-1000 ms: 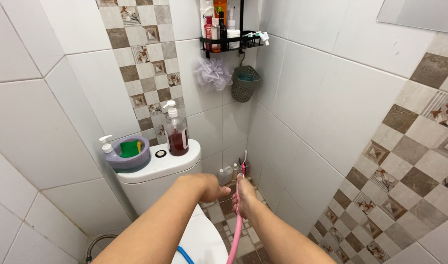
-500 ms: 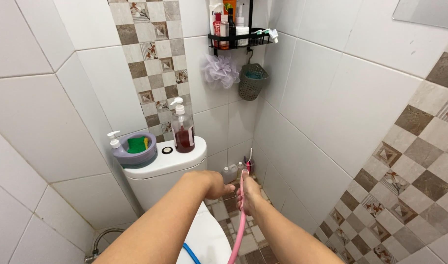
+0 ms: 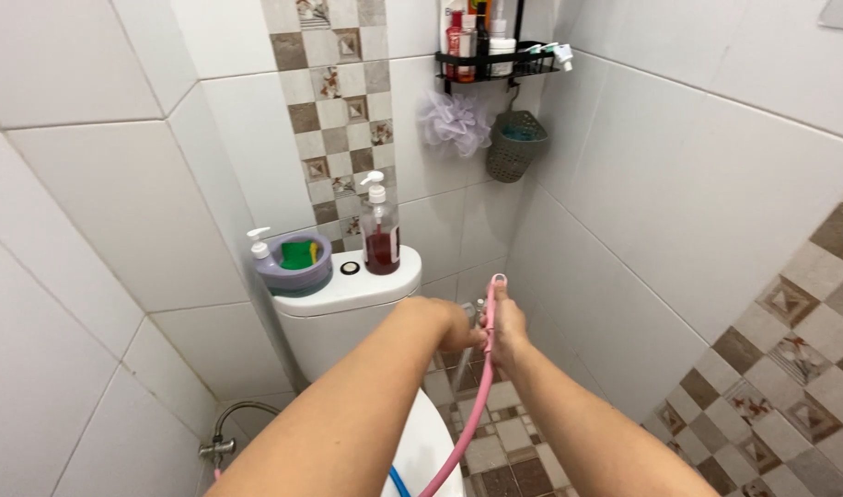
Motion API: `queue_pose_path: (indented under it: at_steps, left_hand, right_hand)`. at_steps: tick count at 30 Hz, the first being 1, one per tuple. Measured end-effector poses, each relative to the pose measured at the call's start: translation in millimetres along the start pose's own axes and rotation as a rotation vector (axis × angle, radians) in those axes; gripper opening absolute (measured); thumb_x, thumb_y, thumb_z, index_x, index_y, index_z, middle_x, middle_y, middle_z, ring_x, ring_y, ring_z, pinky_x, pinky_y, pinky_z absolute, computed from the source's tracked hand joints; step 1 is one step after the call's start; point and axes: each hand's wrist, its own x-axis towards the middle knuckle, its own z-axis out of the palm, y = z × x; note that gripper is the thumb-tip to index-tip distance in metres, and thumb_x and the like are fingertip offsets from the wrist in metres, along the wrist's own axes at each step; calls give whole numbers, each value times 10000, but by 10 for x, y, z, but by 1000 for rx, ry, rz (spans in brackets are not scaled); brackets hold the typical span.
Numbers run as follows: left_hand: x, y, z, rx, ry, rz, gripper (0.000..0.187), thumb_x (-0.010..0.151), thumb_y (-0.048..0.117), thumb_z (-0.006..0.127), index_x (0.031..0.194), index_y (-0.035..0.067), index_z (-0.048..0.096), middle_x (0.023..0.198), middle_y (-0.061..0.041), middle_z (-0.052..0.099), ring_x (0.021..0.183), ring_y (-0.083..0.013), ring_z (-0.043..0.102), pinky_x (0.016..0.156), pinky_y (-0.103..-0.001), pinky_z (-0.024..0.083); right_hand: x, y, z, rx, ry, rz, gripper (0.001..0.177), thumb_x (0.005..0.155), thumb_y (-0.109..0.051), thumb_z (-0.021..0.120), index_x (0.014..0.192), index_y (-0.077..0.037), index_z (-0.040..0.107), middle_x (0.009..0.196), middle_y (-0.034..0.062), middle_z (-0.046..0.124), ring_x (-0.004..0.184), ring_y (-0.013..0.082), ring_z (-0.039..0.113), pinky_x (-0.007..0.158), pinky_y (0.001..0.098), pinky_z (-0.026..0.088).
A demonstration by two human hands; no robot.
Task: Cleaning the bathroom floor and walls using a scrubbing brush and water from a bidet sprayer.
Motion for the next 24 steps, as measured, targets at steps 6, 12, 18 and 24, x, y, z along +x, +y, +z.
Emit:
queue_pose_path:
  at_steps: [6, 12, 18, 24]
  left_hand:
    - [195, 32, 78, 17, 11, 23, 673, 945, 687, 502, 1356, 184, 679, 1427, -120, 632, 1309, -323, 605, 1089, -459, 481]
    - [288, 91, 262, -17, 28, 52, 578, 958, 586, 558, 1389, 211, 644, 1474, -103, 578, 1339, -311, 569, 1096, -472, 468]
    - [541, 194, 750, -252, -69, 65, 515, 923, 190, 580, 1431, 108, 582, 1461, -186, 601, 1311, -336, 609, 1092, -467, 485]
    - [-45, 352, 617, -636, 37, -6, 713, 921, -12, 528, 1586, 62, 282, 1501, -248, 502, 1327, -366, 565, 1063, -486, 486]
  right_hand:
    - [85, -84, -28, -54, 79, -33, 584, 1006, -655, 472, 896, -85, 539, 642, -2, 457, 433, 101, 361, 349, 274, 293]
    - [-127, -292, 101, -32, 154, 214, 660, 969, -758, 425, 848, -110, 461, 627, -2, 418, 441, 119, 343, 409, 288, 249]
    - [-221, -432, 306, -41, 204, 150, 544, 989, -642, 468, 912, -104, 499, 700, 21, 458, 494, 117, 373, 456, 289, 315]
    - [-538, -649, 465, 15, 328, 136, 476, 999, -562, 548, 934, -93, 498, 707, -3, 437, 508, 113, 377, 484, 293, 328]
